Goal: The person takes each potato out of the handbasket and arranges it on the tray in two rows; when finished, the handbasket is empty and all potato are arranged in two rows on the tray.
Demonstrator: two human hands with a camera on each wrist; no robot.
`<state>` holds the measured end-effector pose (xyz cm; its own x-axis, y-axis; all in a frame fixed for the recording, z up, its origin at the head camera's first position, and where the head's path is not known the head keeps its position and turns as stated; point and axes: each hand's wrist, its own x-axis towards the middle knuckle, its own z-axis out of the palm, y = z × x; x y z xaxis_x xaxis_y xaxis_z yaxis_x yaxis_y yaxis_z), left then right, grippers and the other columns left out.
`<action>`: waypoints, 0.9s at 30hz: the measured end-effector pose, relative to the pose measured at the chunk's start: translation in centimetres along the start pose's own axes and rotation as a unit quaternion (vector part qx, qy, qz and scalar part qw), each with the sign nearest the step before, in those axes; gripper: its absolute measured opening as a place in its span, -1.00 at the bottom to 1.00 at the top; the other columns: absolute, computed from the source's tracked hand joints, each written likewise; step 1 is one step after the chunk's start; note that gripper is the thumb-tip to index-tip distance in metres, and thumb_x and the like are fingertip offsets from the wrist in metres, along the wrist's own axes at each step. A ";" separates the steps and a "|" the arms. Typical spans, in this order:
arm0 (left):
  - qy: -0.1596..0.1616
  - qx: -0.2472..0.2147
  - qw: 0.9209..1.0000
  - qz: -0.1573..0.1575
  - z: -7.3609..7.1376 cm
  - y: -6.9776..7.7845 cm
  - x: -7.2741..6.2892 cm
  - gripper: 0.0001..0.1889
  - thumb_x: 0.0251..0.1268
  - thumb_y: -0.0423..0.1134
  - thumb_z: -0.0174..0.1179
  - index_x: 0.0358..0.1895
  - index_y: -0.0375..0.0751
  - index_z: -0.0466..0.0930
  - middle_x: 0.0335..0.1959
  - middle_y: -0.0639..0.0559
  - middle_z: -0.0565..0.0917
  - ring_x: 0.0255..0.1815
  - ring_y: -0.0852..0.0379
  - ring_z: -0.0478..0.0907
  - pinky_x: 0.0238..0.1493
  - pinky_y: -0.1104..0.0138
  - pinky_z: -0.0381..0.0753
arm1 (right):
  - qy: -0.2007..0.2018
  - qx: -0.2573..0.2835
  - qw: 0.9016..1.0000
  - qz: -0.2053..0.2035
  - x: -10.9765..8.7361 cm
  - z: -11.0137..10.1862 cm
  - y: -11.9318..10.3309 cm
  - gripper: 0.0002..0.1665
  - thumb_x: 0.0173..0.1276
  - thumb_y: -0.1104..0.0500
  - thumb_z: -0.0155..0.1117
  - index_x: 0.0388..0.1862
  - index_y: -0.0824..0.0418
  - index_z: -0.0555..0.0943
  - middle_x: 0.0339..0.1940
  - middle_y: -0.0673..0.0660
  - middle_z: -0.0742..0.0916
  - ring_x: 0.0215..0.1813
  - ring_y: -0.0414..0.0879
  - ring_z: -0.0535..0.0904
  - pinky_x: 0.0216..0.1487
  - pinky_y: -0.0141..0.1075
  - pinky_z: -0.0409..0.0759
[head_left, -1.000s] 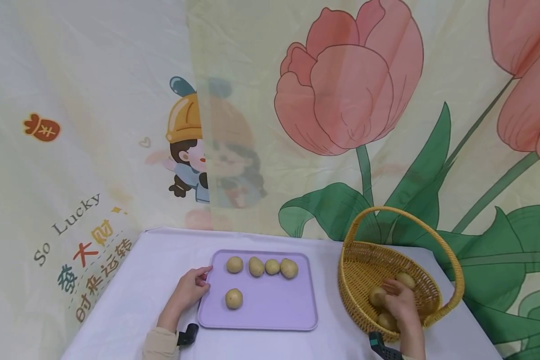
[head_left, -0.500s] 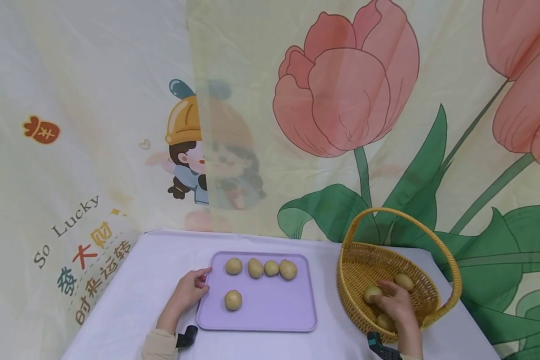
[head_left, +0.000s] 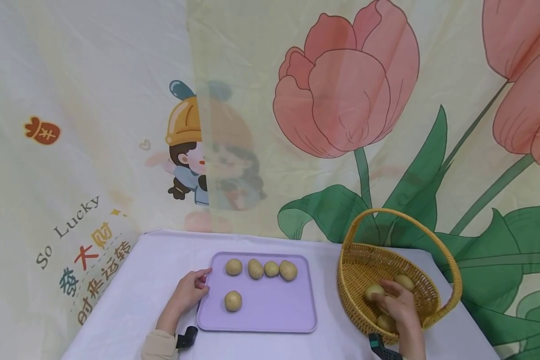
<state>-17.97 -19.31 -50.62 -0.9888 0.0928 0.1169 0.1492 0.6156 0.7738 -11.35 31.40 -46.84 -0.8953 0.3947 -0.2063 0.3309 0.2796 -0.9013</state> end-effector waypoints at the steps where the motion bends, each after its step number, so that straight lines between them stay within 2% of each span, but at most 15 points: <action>1: 0.000 0.000 1.000 -0.001 0.0 0.0 0.0 -0.49 -0.06 -0.56 0.29 0.11 -0.46 0.60 -0.33 -0.03 0.54 -0.37 0.12 0.52 -0.29 0.36 0.53 | 0.000 0.004 1.000 0.000 -0.1 0.0 -0.1 -0.28 0.24 0.40 0.31 0.35 0.55 0.30 0.30 0.58 0.37 -0.16 -0.17 0.58 -0.29 -0.45 0.57; 4: 0.001 0.000 1.000 -0.002 -0.1 0.1 -0.1 -0.49 -0.06 -0.56 0.29 0.11 -0.46 0.60 -0.33 -0.03 0.54 -0.36 0.11 0.52 -0.29 0.36 0.53 | -0.003 0.006 1.000 -0.005 -0.4 0.0 -0.5 -0.26 0.27 0.36 0.32 0.38 0.52 0.29 0.33 0.56 0.36 0.04 0.03 0.56 -0.24 -0.45 0.56; 8: 0.000 -0.001 1.000 -0.002 -0.1 0.2 -0.1 -0.49 -0.05 -0.56 0.29 0.11 -0.46 0.60 -0.33 -0.04 0.55 -0.36 0.11 0.53 -0.30 0.36 0.54 | -0.004 -0.001 1.000 -0.014 -0.8 0.0 -0.9 -0.25 0.31 0.29 0.31 0.42 0.44 0.28 0.38 0.49 0.36 0.28 0.27 0.38 -0.20 -0.50 0.49; 19: 0.000 -0.001 1.000 -0.004 0.1 0.0 -0.1 -0.48 -0.06 -0.55 0.28 0.11 -0.45 0.60 -0.33 -0.04 0.55 -0.37 0.12 0.53 -0.30 0.35 0.54 | -0.024 0.026 0.999 -0.023 -2.6 0.8 -2.8 -0.25 0.36 0.26 0.26 0.47 0.35 0.24 0.47 0.36 0.28 0.39 0.27 0.31 -0.16 -0.57 0.44; 27: 0.002 0.000 1.000 -0.003 0.1 -0.1 0.0 -0.49 -0.06 -0.56 0.29 0.11 -0.45 0.60 -0.33 -0.05 0.55 -0.37 0.12 0.53 -0.30 0.35 0.54 | -0.036 0.039 0.998 -0.042 -3.1 2.3 -4.2 -0.23 0.33 0.19 0.36 0.46 0.31 0.29 0.47 0.30 0.35 0.37 0.22 0.37 -0.08 -0.51 0.45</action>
<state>-18.00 -19.30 -50.76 -0.9897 0.0858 0.1146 0.1431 0.6157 0.7749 -10.65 26.98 -43.31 -0.9388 0.3087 -0.1527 0.2320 0.2392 -0.9428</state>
